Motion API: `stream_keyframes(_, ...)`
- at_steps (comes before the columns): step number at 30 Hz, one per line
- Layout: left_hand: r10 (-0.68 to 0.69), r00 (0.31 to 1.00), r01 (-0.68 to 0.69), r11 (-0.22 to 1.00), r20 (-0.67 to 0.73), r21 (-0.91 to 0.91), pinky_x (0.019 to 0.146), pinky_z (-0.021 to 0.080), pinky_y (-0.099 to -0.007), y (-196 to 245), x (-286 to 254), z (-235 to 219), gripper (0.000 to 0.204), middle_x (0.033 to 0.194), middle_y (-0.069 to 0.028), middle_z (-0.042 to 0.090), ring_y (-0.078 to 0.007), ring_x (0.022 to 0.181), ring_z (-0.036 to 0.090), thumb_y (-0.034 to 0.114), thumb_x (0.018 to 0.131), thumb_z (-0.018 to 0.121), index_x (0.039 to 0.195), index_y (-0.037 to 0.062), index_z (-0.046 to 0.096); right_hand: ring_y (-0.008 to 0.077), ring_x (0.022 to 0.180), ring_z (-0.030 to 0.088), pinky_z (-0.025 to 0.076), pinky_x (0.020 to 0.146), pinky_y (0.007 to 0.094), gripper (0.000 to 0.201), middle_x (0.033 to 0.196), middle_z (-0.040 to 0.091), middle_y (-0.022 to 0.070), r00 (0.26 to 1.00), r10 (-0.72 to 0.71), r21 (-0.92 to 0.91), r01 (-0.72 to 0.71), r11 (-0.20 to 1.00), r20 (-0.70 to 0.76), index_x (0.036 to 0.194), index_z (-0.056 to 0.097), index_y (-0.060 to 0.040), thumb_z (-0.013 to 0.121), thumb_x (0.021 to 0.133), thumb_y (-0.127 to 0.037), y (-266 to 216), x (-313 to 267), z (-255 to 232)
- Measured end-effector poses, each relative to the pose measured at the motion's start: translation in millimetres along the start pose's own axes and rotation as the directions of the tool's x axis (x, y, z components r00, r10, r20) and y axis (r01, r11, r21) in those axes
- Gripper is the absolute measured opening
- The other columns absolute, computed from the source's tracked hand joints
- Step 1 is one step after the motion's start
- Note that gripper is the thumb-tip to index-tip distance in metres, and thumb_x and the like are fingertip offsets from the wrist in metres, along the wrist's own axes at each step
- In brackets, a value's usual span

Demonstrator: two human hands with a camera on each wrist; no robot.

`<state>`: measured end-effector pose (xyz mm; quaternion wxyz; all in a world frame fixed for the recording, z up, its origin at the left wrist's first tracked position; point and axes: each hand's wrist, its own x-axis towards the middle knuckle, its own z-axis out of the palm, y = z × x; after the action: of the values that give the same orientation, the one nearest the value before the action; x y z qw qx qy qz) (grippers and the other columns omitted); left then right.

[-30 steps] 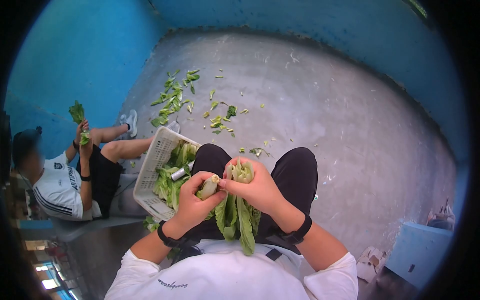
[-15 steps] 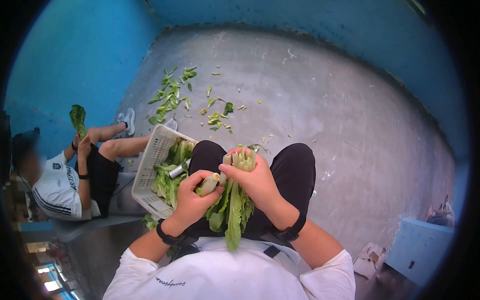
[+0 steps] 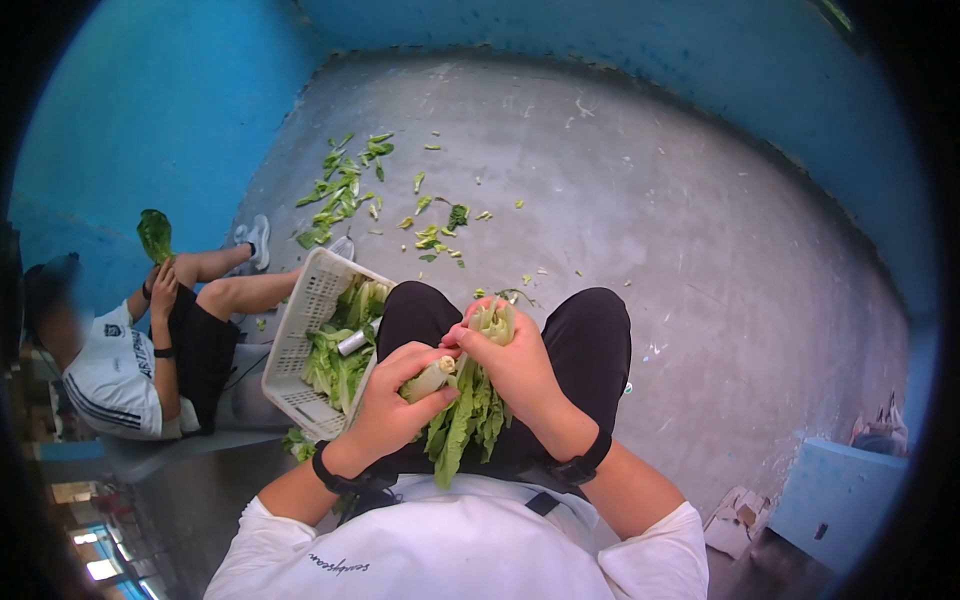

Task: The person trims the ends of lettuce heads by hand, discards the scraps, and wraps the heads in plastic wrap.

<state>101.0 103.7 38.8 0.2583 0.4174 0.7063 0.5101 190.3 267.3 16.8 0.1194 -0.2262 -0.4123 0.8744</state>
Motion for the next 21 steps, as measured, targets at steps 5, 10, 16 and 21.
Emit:
stream_keyframes(5,-0.023,0.999,0.026,0.996,0.046,-0.088,0.083,0.044,-0.0297,2,1,-9,0.042,0.098,-0.0062,0.058,-0.0174,0.091,0.055,0.007,0.091,0.067,0.131,-0.0004,0.063,0.0150,0.088,0.069,0.056,0.082,0.0304,0.012,0.089,0.066,0.0044,0.999,-0.043,-0.007,0.042,0.999,-0.034,0.102,0.056,-0.0053,0.065,0.093,-0.004,-10,-2,-4)
stream_keyframes(10,-0.129,0.989,0.142,0.966,0.073,-0.217,0.086,0.043,-0.0270,-14,-3,-14,0.051,0.095,-0.0035,0.051,-0.0137,0.088,0.050,0.016,0.100,0.057,0.149,0.0029,0.045,0.0114,0.082,0.065,0.053,0.075,0.0274,0.014,0.086,0.064,0.0019,0.999,-0.045,-0.051,0.046,0.998,0.010,0.101,0.057,-0.0065,0.067,0.092,-0.004,-16,-4,-12)
stream_keyframes(16,-0.252,0.950,0.312,0.748,0.183,-0.586,0.090,0.049,-0.0305,-5,-1,-12,0.056,0.100,-0.0038,0.058,-0.0117,0.096,0.058,0.014,0.101,0.060,0.149,0.0074,0.033,0.0044,0.075,0.057,0.047,0.068,0.0223,0.024,0.081,0.059,-0.0034,0.993,0.054,-0.327,-0.016,0.945,0.109,0.093,0.059,-0.0073,0.081,0.084,-0.008,-22,-11,0)
stream_keyframes(21,-0.233,0.962,0.273,0.777,0.145,-0.568,0.090,0.053,-0.0300,-19,-5,-18,0.039,0.106,-0.0047,0.067,-0.0128,0.101,0.067,0.004,0.089,0.077,0.120,0.0042,0.052,0.0051,0.076,0.059,0.050,0.067,0.0238,0.028,0.083,0.064,-0.0021,0.992,0.061,-0.362,-0.018,0.932,0.109,0.085,0.056,-0.0053,0.083,0.081,-0.007,-16,-12,8)
